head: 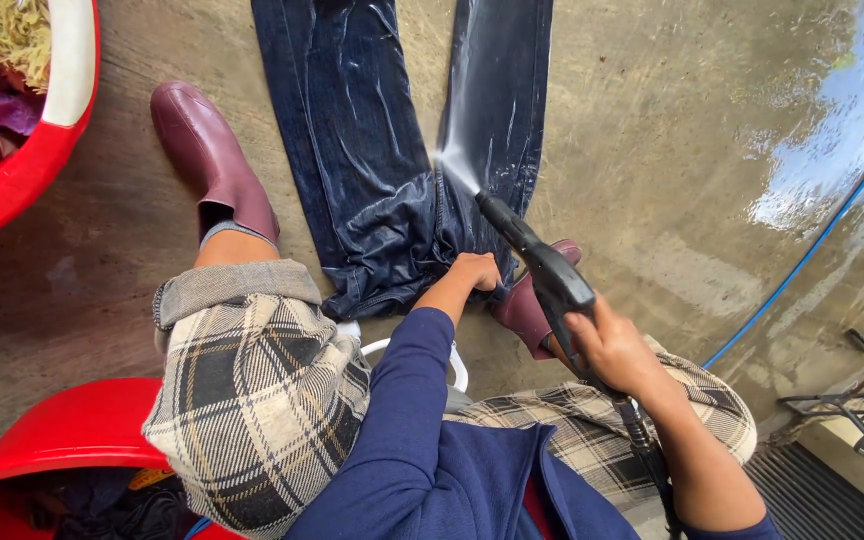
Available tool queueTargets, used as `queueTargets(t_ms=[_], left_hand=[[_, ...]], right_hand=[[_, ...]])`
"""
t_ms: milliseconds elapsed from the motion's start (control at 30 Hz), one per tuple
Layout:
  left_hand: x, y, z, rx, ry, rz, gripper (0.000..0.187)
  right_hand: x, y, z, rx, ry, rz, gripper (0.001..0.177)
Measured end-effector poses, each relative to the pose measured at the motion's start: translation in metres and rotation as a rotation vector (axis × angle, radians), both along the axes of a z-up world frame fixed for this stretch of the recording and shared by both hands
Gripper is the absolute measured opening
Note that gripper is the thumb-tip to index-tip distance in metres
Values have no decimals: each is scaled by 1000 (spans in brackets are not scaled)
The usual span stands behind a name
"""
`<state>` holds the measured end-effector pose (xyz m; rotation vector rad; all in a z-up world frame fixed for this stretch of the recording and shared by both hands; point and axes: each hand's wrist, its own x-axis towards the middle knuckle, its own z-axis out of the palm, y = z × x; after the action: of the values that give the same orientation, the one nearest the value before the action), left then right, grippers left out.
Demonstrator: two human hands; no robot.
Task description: A person uses a pressure washer to clean a pair of jeans laid out on a concrete floor.
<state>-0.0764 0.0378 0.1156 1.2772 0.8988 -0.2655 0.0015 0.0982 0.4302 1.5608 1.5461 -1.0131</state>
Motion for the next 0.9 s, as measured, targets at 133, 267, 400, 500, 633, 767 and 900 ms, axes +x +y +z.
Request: queueTargets(t_ms=[133, 267, 400, 500, 633, 767, 900], left_hand=[[18, -8, -26, 63, 18, -9, 45], [17, -5, -23, 18, 42, 13, 44], [15, -4, -15, 28, 69, 3, 50], [29, -9, -34, 48, 80, -17, 49], [28, -13, -36, 54, 68, -10, 47], [29, -12, -37, 62, 80, -10, 47], [34, -18, -48, 65, 43, -6, 42]], right_hand=[[-5, 3, 14, 109, 98, -81, 37], [34, -5, -3, 147, 58, -89, 31], [-7, -9, 18, -2, -25, -31, 45], [25, -17, 5, 47, 18, -59, 33], [42, -23, 6, 116, 21, -138, 31], [20, -29, 19, 78, -19, -94, 33], [57, -31, 0, 113, 58, -160, 32]])
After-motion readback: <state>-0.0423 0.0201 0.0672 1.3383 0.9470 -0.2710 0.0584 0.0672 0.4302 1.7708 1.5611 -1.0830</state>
